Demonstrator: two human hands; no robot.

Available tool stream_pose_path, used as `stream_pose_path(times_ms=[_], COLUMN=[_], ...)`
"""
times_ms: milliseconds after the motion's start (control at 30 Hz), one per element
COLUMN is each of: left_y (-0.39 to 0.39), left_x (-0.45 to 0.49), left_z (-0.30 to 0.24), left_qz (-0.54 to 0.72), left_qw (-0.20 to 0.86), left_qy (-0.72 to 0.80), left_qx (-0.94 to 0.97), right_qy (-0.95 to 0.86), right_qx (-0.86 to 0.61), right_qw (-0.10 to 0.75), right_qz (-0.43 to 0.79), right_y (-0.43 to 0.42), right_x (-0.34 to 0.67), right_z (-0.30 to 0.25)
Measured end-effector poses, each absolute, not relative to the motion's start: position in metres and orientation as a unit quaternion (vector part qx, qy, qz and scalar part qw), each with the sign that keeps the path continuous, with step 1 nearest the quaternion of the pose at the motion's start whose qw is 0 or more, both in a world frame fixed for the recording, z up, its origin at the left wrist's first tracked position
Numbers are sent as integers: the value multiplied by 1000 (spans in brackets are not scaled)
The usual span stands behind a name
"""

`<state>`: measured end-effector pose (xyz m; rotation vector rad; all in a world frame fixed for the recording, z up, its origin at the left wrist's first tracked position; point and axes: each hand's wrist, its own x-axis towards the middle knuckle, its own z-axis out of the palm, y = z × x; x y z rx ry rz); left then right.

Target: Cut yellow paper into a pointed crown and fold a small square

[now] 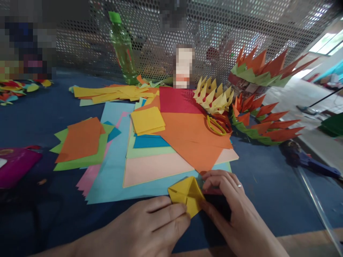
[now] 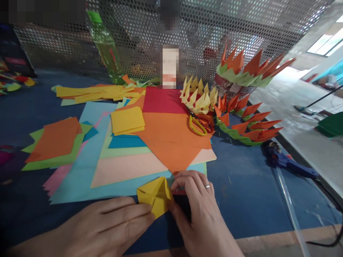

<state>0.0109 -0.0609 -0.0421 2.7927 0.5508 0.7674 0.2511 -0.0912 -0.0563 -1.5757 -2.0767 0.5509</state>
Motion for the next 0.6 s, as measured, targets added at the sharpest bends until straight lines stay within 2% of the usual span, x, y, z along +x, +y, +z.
stream_pose_path(times_ms=[233,467,533,600], left_y=[-55,-57,-54,-50], left_x=[17,19,17,14], left_z=[-27,-46,-51,-49], left_qz=[197,243,316,321], left_qw=[70,58,28,20], left_qy=[138,156,105,111], left_qx=[968,956,943,940], right_qy=[-761,-779,-788,-793], right_qx=[-570,-558,-552,-549], right_qw=[243,235,222,215], right_qz=[191,164,156,153], right_y=[-91,-90,-90,-90], right_x=[249,251,251,251], right_z=[-55,-54,-54,-54])
